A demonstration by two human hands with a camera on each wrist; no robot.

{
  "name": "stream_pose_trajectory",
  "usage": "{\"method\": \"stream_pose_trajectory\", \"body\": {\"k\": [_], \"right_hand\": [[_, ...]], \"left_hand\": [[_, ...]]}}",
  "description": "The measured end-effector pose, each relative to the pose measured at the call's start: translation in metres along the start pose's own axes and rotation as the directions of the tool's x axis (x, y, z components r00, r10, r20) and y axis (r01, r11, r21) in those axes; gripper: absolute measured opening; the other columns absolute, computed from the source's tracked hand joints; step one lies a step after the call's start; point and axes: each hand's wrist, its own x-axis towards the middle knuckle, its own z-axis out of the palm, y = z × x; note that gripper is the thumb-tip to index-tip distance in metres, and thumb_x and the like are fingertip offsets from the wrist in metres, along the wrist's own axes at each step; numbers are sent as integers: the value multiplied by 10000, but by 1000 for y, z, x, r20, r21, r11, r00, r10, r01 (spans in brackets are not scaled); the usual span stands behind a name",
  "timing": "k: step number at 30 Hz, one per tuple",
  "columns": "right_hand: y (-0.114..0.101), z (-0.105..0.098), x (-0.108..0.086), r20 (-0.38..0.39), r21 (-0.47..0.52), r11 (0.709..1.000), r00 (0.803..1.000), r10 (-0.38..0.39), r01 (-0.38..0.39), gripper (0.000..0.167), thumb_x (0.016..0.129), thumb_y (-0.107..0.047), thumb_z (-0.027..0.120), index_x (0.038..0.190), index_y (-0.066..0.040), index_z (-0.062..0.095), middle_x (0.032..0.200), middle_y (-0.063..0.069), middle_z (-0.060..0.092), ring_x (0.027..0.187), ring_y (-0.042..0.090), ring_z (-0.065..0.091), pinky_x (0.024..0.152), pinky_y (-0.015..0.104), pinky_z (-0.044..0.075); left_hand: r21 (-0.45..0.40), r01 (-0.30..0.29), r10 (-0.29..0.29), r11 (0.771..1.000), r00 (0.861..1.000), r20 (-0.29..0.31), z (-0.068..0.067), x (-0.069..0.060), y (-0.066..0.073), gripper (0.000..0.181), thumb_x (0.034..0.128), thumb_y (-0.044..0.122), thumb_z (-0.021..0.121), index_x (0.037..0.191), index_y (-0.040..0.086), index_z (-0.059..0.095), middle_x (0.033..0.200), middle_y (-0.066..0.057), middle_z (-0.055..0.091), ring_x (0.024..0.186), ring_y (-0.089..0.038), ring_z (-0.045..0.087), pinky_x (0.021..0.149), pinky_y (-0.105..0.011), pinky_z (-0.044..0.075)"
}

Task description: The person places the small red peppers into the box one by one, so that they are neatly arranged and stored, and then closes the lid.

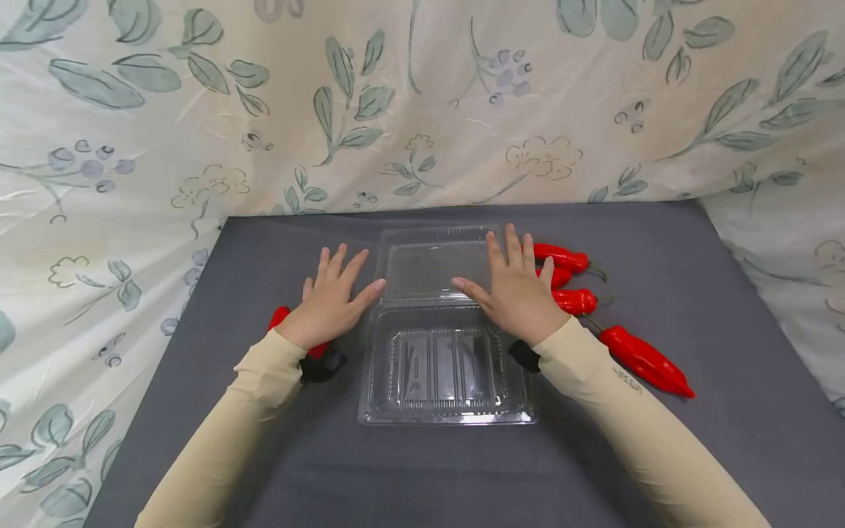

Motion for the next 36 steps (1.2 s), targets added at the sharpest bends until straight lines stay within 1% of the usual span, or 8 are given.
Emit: {"method": "stream_pose_trajectory", "body": {"k": [3, 6, 11, 19, 23, 29, 32, 36], "right_hand": [[7, -2, -8, -32, 9, 1000, 999, -28, 28, 943, 896, -601, 510, 1537, -49, 96, 1584, 225, -39, 1432, 477, -17, 1070, 686, 14], [12, -6, -21, -49, 33, 999, 998, -28, 30, 918, 898, -599, 511, 1531, -51, 135, 1585, 218, -1, 1426, 486, 46, 1049, 682, 183], [24, -14, -57, -78, 105, 994, 996, 36, -28, 874, 894, -590, 524, 1525, -94, 179, 1583, 181, 82, 1348, 493, 261, 916, 670, 371], [65, -11, -118, -215, 122, 980, 960, 178, -154, 726, 926, -406, 591, 1455, 8, 318, 1397, 286, 346, 1198, 472, 374, 860, 681, 357], [91, -3, -140, -251, 131, 960, 928, 274, -248, 700, 924, -358, 604, 1420, 64, 348, 1327, 339, 373, 1131, 499, 382, 806, 670, 368], [125, 10, -157, -289, 116, 929, 883, 370, -352, 647, 924, -297, 609, 1359, 125, 382, 1247, 391, 374, 1041, 522, 403, 767, 668, 373], [136, 14, -159, -304, 98, 926, 875, 377, -365, 628, 909, -268, 631, 1326, 143, 404, 1222, 395, 384, 1022, 510, 401, 756, 644, 379], [147, 18, -158, -319, 72, 939, 884, 342, -338, 614, 882, -236, 675, 1293, 147, 427, 1221, 409, 394, 1072, 550, 358, 808, 662, 339]], "left_hand": [[-100, -54, 51, 994, 998, -33, 0, -10, -4, 707, 958, 536, 441, 1531, 186, 222, 1606, -103, 44, 1470, -315, -92, 1103, -631, 137], [-181, -104, 87, 978, 991, -97, 2, -27, -8, 685, 956, 496, 482, 1523, 198, 239, 1582, -74, 157, 1468, -279, 100, 1106, -545, 250], [-270, -152, 93, 951, 971, -220, 19, -68, -10, 720, 927, 449, 575, 1518, 209, 240, 1426, -29, 388, 1223, -213, 456, 953, -443, 452], [-243, -141, 64, 960, 951, -301, 74, -112, -19, 1086, 720, 344, 829, 1540, 195, 132, 1401, -110, 371, 1135, -209, 448, 755, -381, 501], [-264, -104, 27, 959, 960, -277, 98, -118, -19, 1099, 715, 391, 821, 1541, 204, 120, 1413, -123, 349, 1148, -229, 441, 743, -375, 508], [-305, 4, -75, 952, 973, -221, 118, -117, -13, 1065, 741, 505, 767, 1540, 188, 137, 1360, -92, 398, 1152, -209, 437, 829, -412, 472], [-335, 29, -109, 942, 969, -223, 124, -115, -10, 1044, 751, 484, 768, 1536, 170, 156, 1331, -90, 429, 1132, -213, 456, 827, -428, 461], [-367, 55, -139, 929, 969, -207, 131, -113, -6, 1022, 767, 491, 755, 1536, 174, 161, 1316, -87, 450, 1133, -215, 450, 865, -456, 439]]}}
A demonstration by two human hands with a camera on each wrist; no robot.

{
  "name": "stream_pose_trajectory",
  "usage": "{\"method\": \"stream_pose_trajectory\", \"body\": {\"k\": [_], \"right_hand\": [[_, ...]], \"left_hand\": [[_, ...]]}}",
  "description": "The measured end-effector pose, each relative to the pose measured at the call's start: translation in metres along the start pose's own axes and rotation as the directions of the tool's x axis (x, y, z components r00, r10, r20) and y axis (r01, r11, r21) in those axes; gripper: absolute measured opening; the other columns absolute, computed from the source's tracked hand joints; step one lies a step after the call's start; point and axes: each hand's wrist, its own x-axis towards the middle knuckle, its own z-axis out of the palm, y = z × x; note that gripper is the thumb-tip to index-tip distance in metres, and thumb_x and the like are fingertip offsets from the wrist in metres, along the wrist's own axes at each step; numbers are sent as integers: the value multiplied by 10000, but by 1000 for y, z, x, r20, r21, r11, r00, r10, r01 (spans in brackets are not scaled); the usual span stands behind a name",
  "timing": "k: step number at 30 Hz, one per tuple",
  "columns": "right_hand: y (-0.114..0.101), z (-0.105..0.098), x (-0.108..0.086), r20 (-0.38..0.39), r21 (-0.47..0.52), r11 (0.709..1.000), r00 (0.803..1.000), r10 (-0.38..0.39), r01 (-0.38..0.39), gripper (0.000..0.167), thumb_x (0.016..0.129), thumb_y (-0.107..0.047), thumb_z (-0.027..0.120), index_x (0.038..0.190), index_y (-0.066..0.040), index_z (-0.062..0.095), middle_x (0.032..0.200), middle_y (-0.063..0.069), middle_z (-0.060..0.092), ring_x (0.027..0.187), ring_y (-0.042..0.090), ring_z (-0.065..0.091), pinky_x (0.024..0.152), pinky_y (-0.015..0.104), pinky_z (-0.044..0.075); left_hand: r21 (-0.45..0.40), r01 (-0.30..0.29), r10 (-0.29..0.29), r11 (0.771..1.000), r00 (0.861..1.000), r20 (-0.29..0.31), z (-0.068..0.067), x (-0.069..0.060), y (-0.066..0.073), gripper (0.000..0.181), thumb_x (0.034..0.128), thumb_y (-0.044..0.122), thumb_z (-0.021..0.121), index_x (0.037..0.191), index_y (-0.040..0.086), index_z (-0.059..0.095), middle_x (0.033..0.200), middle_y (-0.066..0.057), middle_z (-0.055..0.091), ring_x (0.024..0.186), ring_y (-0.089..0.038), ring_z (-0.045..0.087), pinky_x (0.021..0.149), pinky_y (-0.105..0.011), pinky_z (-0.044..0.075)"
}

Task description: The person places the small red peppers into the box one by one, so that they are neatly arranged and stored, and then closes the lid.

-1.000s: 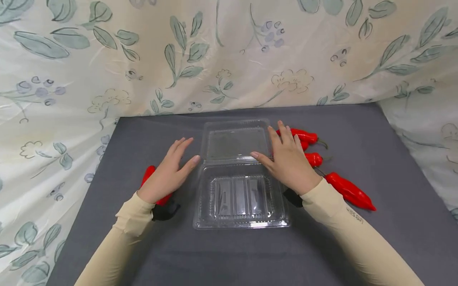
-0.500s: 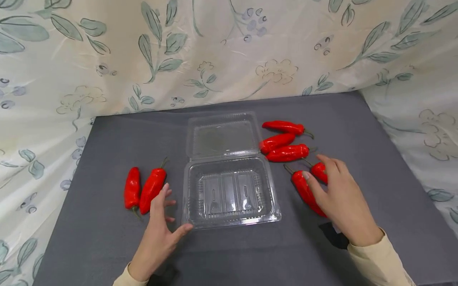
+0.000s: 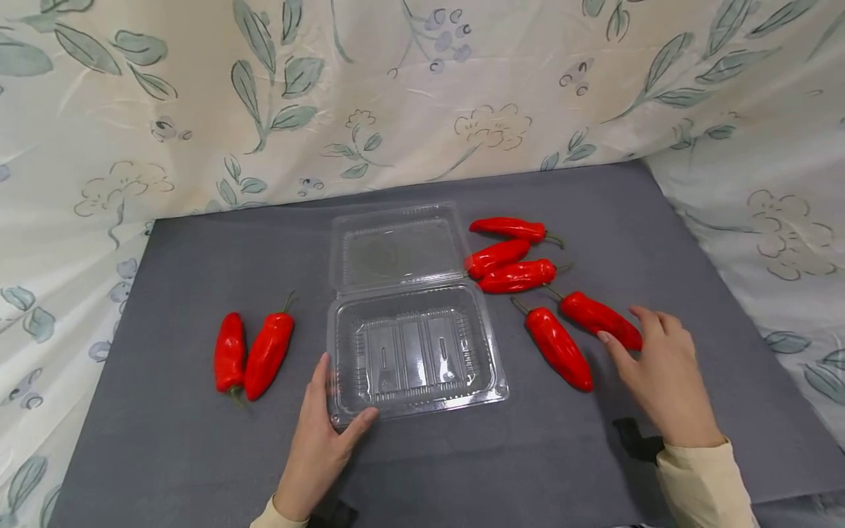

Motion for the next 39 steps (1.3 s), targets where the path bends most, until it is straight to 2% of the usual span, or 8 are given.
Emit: {"method": "stream_pose_trajectory", "body": {"k": [4, 11, 16, 19, 27, 39], "right_hand": [[3, 7, 10, 27, 2, 999, 999, -47, 47, 636, 853, -218, 711, 1307, 123, 426, 1245, 406, 381, 1100, 571, 329, 848, 683, 303], [0, 20, 23, 69, -17, 991, 989, -129, 130, 607, 786, -91, 745, 1294, 83, 462, 1220, 358, 414, 1084, 533, 359, 815, 663, 380], [0, 25, 28, -5, -35, 971, 972, -237, 237, 546, 739, 1, 751, 1224, 94, 517, 1134, 343, 478, 1007, 522, 409, 808, 628, 386], [3, 26, 31, -40, -44, 961, 961, -273, 272, 525, 725, 33, 745, 1199, 99, 532, 1114, 329, 495, 997, 516, 415, 820, 617, 373], [11, 26, 33, -7, -74, 966, 968, -249, 248, 500, 735, 19, 741, 1177, 113, 528, 1132, 345, 503, 1013, 512, 406, 848, 596, 345], [12, 26, 37, 10, -99, 957, 962, -273, 273, 489, 753, -15, 745, 1176, 105, 529, 1121, 339, 521, 1004, 503, 432, 860, 585, 338]], "left_hand": [[-24, 18, -18, 1000, 1000, 4, 2, 0, 1, 1030, 758, 487, 766, 1537, 203, 155, 1330, -89, 448, 1146, -223, 439, 879, -479, 425], [-57, 24, -25, 998, 999, -22, 3, 0, -2, 960, 777, 475, 757, 1526, 221, 212, 1319, -72, 469, 1143, -211, 460, 880, -470, 436], [-55, 23, -25, 998, 999, -32, 2, 1, -4, 948, 788, 470, 749, 1528, 225, 209, 1296, -78, 497, 1128, -214, 480, 862, -476, 444], [-52, 16, -18, 998, 999, -30, 1, 2, -5, 939, 794, 477, 739, 1528, 233, 208, 1288, -83, 517, 1128, -225, 495, 863, -495, 443], [-51, 17, -18, 999, 999, -29, 1, 1, -7, 927, 797, 465, 738, 1527, 246, 210, 1261, -49, 545, 1132, -206, 492, 868, -490, 432], [-39, 21, -22, 999, 999, -45, 1, 2, -8, 916, 808, 458, 728, 1530, 236, 209, 1247, -54, 543, 1119, -198, 485, 826, -449, 440]]}}
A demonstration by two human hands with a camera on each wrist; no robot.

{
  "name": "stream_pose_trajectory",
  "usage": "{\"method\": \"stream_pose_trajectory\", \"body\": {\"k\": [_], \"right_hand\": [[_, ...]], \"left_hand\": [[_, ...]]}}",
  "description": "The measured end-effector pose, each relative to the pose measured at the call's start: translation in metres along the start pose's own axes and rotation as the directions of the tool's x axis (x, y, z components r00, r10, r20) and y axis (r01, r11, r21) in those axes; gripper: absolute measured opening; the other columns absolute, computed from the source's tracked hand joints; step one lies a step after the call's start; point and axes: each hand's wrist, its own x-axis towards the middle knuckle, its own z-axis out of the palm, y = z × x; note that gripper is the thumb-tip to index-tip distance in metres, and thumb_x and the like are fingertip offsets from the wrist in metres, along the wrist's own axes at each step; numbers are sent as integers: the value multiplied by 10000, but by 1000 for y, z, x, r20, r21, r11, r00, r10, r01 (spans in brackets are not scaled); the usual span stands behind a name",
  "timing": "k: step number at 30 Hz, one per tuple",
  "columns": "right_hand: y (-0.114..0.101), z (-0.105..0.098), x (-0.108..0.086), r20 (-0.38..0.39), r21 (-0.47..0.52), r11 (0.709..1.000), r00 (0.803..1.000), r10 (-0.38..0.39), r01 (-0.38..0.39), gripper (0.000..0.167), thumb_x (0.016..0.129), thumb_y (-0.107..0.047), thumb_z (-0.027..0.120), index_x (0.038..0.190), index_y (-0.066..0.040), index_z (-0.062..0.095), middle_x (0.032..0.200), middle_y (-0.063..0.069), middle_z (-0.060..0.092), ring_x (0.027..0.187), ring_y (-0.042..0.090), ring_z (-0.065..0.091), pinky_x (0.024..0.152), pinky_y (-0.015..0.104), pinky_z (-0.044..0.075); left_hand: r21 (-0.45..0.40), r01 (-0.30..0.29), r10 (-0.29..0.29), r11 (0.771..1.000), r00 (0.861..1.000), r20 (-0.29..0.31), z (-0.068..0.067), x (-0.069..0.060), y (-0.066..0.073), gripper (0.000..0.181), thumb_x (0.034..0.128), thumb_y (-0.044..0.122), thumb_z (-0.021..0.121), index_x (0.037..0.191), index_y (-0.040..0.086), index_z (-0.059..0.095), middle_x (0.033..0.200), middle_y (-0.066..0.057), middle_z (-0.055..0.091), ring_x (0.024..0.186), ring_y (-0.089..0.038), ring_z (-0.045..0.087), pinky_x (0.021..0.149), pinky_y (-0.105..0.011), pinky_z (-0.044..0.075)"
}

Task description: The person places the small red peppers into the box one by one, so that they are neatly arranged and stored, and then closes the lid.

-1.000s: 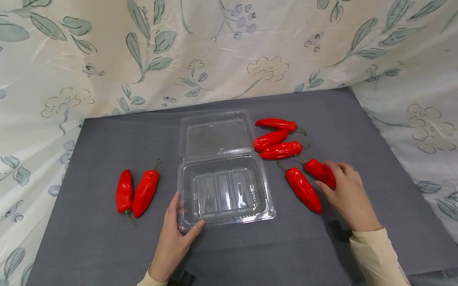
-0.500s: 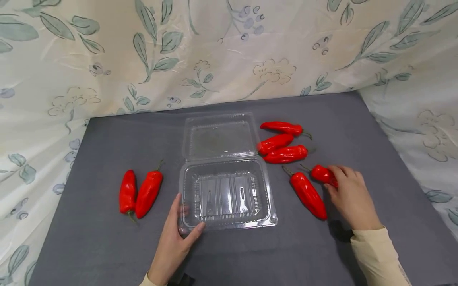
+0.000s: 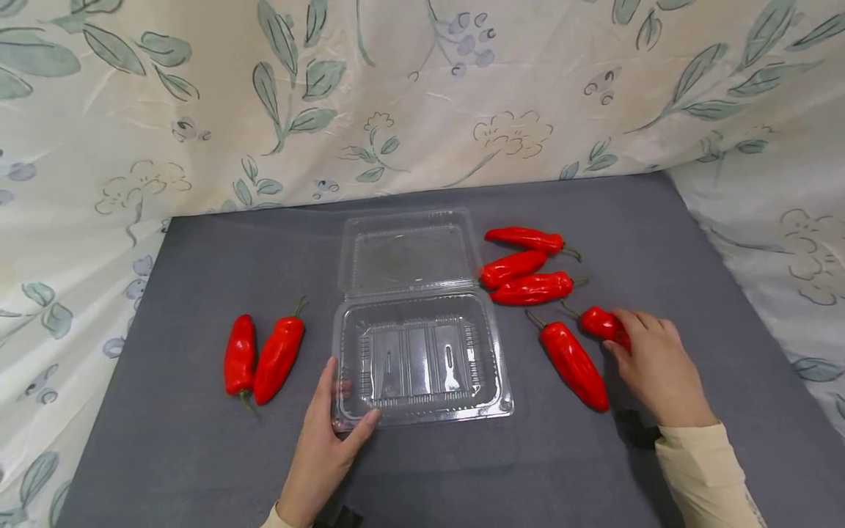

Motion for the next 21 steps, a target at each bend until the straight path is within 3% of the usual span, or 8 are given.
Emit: {"method": "stream_pose_trajectory", "body": {"k": [10, 15, 21], "right_hand": [[3, -1, 4, 44, -35, 999, 999, 9, -8, 497, 762, -51, 743, 1174, 112, 519, 1096, 349, 513, 1002, 506, 419, 855, 600, 345], [5, -6, 5, 31, -42, 999, 999, -9, 11, 494, 747, -77, 761, 1152, 94, 535, 1066, 336, 537, 969, 499, 439, 831, 601, 357], [-3, -18, 9, 12, 5, 997, 997, 73, -73, 563, 770, -179, 773, 1188, 111, 530, 1095, 344, 532, 954, 499, 457, 777, 641, 380]], "left_hand": [[-4, -52, 51, 999, 998, -34, 2, -1, -1, 916, 809, 459, 729, 1531, 234, 212, 1242, -44, 543, 1126, -175, 487, 830, -422, 446], [1, -39, 39, 999, 999, -29, 3, -1, 0, 914, 809, 454, 730, 1530, 220, 219, 1225, -53, 547, 1111, -191, 498, 846, -448, 445], [8, -27, 27, 1000, 999, -33, 3, 0, -1, 918, 790, 438, 752, 1521, 202, 248, 1188, -61, 567, 1078, -203, 520, 819, -439, 453]]}}
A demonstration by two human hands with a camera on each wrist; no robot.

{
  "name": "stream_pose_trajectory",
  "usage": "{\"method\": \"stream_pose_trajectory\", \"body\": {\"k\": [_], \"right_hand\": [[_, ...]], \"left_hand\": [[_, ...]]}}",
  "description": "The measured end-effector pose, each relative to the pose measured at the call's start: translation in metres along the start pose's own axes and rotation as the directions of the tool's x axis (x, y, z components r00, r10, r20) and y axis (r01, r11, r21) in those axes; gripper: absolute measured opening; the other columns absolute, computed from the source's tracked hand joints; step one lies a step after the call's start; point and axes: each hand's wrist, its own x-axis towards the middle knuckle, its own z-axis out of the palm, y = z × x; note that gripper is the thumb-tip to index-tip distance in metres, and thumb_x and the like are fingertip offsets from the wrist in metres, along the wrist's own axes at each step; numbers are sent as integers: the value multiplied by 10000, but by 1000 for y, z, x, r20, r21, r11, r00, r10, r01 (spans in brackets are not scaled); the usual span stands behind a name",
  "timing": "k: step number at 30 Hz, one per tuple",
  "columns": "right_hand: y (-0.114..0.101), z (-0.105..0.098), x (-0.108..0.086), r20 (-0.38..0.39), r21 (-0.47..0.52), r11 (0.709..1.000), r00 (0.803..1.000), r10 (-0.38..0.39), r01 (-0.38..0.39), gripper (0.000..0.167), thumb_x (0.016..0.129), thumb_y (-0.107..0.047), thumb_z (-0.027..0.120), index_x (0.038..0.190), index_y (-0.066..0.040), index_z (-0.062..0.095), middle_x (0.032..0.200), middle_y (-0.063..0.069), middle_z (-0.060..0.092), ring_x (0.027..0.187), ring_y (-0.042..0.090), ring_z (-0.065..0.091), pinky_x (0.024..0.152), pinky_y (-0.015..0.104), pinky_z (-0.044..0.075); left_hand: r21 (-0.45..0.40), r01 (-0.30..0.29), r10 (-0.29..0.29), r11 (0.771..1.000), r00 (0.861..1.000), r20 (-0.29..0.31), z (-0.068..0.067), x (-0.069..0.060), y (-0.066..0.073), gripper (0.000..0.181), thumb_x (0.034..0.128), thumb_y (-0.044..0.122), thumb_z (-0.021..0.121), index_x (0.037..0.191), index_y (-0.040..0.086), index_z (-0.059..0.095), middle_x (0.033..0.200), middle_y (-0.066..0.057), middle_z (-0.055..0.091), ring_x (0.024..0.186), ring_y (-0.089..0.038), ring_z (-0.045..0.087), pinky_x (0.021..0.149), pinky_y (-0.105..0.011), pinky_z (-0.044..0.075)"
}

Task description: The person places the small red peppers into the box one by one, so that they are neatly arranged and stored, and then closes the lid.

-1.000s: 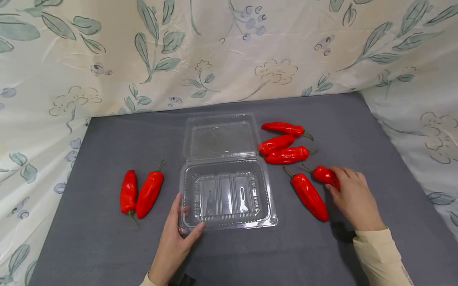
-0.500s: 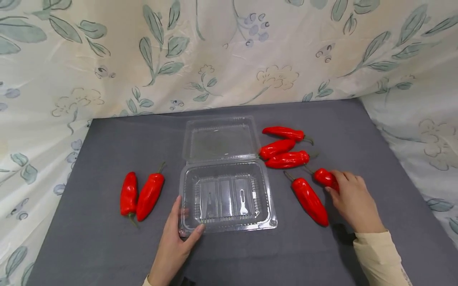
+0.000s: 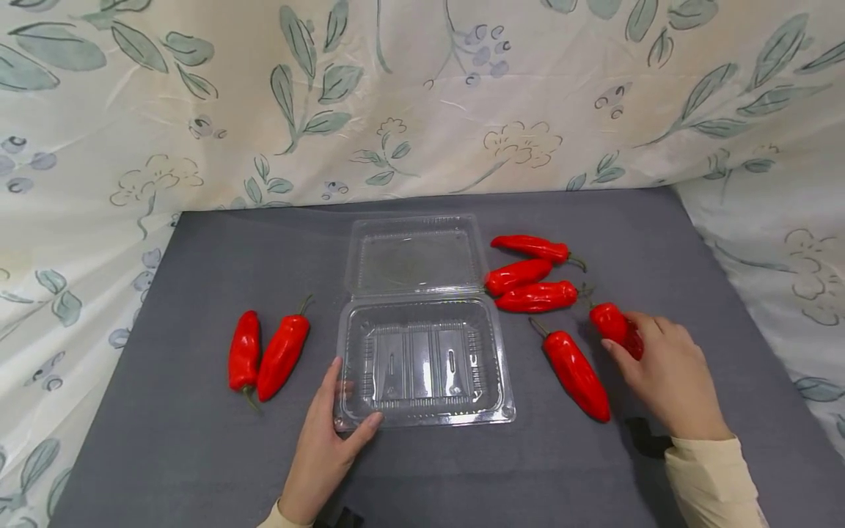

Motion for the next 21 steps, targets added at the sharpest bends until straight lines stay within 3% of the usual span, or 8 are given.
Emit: {"method": "stream_pose_trajectory", "body": {"k": [4, 8, 15, 21], "right_hand": [[-13, -14, 4, -83, 31, 999, 996, 18, -15, 578, 785, -179, 753, 1215, 124, 512, 1110, 345, 523, 964, 492, 464, 782, 653, 374], [-31, -30, 13, -198, 37, 998, 979, -48, 57, 562, 773, -132, 751, 1219, 122, 522, 1098, 336, 543, 960, 490, 471, 800, 655, 360], [-77, -64, 32, -350, 28, 977, 918, -187, 210, 576, 753, -116, 765, 1249, 82, 552, 1113, 312, 587, 959, 477, 504, 822, 639, 365], [-124, -84, 47, -367, 2, 932, 867, -337, 363, 656, 677, -78, 818, 1266, 37, 554, 1130, 271, 607, 1022, 443, 519, 833, 604, 356]], "left_hand": [[4, -13, 13, 1000, 1000, -15, 0, 1, -1, 915, 783, 428, 761, 1516, 195, 266, 1179, -61, 576, 1074, -205, 528, 814, -434, 455], [14, -21, 22, 1000, 999, -31, 0, 0, -1, 907, 783, 426, 761, 1512, 183, 279, 1169, -72, 585, 1065, -219, 539, 823, -454, 460], [26, -57, 58, 998, 997, -55, -1, 0, -1, 899, 783, 438, 757, 1504, 161, 297, 1162, -79, 599, 1056, -223, 552, 833, -468, 470], [21, -54, 55, 998, 998, -43, 0, 0, -1, 881, 802, 450, 735, 1511, 193, 280, 1184, -72, 599, 1074, -221, 550, 850, -476, 470]]}}
